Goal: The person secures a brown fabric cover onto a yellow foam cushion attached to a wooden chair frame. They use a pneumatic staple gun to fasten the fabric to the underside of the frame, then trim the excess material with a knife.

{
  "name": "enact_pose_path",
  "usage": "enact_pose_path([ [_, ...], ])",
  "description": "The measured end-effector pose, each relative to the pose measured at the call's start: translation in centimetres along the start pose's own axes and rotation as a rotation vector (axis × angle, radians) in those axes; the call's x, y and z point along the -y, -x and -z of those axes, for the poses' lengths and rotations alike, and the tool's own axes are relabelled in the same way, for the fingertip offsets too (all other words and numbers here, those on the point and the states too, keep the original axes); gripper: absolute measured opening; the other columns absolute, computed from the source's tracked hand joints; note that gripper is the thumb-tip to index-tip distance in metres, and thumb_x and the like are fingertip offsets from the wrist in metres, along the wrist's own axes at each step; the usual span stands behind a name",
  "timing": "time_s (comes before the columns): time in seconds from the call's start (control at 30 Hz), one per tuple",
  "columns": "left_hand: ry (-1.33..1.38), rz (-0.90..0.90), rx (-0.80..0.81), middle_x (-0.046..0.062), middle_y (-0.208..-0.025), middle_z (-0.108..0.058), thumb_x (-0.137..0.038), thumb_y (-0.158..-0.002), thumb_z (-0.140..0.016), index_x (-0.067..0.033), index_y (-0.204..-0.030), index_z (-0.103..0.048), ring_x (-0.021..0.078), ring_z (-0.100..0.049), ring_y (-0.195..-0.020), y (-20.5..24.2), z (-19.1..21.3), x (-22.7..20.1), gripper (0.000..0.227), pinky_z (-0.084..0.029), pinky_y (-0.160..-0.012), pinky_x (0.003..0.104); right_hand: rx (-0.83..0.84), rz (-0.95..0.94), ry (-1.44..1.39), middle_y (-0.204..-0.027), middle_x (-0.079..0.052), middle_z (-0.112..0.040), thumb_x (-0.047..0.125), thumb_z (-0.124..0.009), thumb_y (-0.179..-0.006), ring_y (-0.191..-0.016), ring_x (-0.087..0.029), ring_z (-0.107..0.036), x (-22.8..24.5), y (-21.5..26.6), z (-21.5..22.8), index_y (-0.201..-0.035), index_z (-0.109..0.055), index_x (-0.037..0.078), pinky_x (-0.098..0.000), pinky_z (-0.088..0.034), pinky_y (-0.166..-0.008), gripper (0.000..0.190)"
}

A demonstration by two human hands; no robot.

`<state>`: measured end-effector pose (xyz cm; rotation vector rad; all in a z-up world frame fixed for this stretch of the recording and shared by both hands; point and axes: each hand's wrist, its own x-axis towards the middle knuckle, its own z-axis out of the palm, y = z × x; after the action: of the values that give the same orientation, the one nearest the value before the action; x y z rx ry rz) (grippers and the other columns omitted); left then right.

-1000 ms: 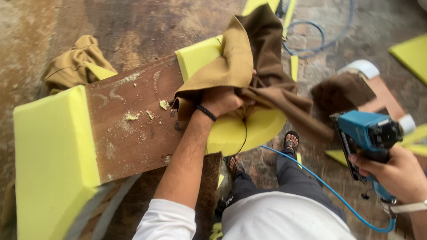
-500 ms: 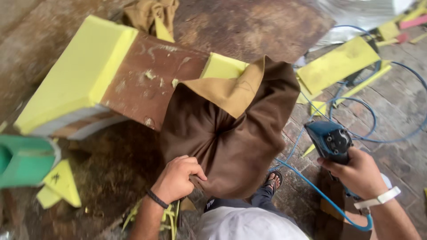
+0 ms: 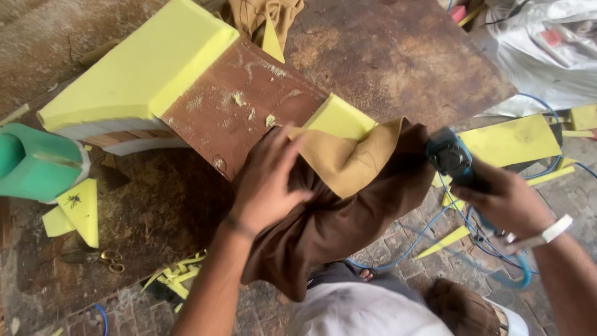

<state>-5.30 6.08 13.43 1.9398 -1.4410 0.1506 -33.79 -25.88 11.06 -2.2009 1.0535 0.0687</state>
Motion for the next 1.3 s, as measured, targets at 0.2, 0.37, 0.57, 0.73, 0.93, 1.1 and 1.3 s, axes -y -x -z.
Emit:
enact_pose_path([
  [0.2, 0.106, 0.226, -0.088, 0.015, -0.105, -0.075, 0.003, -0.089, -0.06, -0.0085, -0.108, -0.074, 0.0331, -0.073, -0.1, -10.2, -9.2, 8.2, 0.026, -0.059, -0.085, 0.043, 0.005, 0.245, 0.129, -0.105, -0.017, -0.076, 0.029, -0.08, -0.08, -0.095, -0.03, -0.072, -1.2, -9.5, 1.1, -0.149, -0.059, 0.025, -0.0439, -0.054, -0.086, 0.073],
  [0.37, -0.186, 0.514, -0.052, 0.018, -0.098, -0.074, -0.005, -0.083, -0.064, -0.0111, -0.105, -0.076, 0.0397, -0.07, -0.094, -12.6, -12.9, 11.5, 0.025, -0.056, -0.079, 0.049, 0.106, 0.474, 0.462, -0.118, -0.022, -0.072, 0.033, -0.079, -0.084, -0.106, -0.041, -0.069, -1.5, -23.5, -0.6, -0.159, -0.046, 0.035, -0.0482, -0.054, -0.093, 0.083],
  [0.57, -0.349, 0.633, -0.166, 0.013, -0.104, -0.074, 0.0, -0.079, -0.061, -0.0177, -0.108, -0.076, 0.0369, -0.07, -0.096, -12.2, -13.2, 10.4, 0.037, -0.056, -0.081, 0.048, 0.314, 0.649, 0.681, -0.13, -0.015, -0.069, 0.031, -0.074, -0.089, -0.109, -0.038, -0.07, -1.7, -36.3, -8.4, -0.155, -0.045, 0.043, -0.0468, -0.055, -0.095, 0.073],
  [0.73, -0.268, 0.804, -0.528, 0.008, -0.103, -0.072, -0.014, -0.093, -0.072, -0.01, -0.121, -0.065, 0.0272, -0.072, -0.09, -7.6, -11.2, 0.9, 0.029, -0.058, -0.076, 0.038, 0.229, 0.814, 0.639, -0.133, -0.008, -0.066, 0.03, -0.081, -0.08, -0.12, -0.035, -0.063, -2.7, -38.9, -13.9, -0.155, -0.046, 0.037, -0.0473, -0.053, -0.092, 0.083],
  [0.93, -0.537, 0.796, -0.64, 0.008, -0.101, -0.067, -0.027, -0.096, -0.073, -0.0099, -0.108, -0.062, 0.0226, -0.064, -0.092, 2.9, -19.2, -16.7, 0.024, -0.052, -0.079, 0.038, 0.06, 1.075, 0.214, -0.13, -0.016, -0.065, 0.023, -0.085, -0.083, -0.115, -0.037, -0.065, 0.1, -34.8, -11.6, -0.124, -0.074, 0.015, -0.0463, -0.055, -0.095, 0.044],
  [1.1, -0.961, 0.726, -0.42, 0.015, -0.123, -0.058, -0.041, -0.093, -0.07, -0.0187, -0.129, -0.057, 0.0355, -0.053, -0.121, 6.3, -27.0, -18.9, 0.045, -0.045, -0.104, 0.05, 0.272, 1.171, -0.37, -0.117, -0.011, -0.068, 0.002, -0.07, -0.098, -0.107, -0.023, -0.066, 4.3, -21.8, -1.9, -0.117, -0.065, 0.0, -0.0358, -0.054, -0.094, 0.02],
  [1.3, -0.7, 0.841, -0.439, 0.009, -0.114, -0.065, -0.01, -0.075, -0.074, -0.0147, -0.11, -0.069, 0.0296, -0.06, -0.112, 5.7, -23.6, -20.1, 0.036, -0.049, -0.097, 0.048, 0.439, 1.842, 0.047, -0.137, -0.022, -0.063, 0.047, -0.074, -0.062, -0.125, -0.039, -0.062, 7.5, -7.1, -1.6, -0.138, -0.054, -0.003, -0.0484, -0.044, -0.105, 0.093],
])
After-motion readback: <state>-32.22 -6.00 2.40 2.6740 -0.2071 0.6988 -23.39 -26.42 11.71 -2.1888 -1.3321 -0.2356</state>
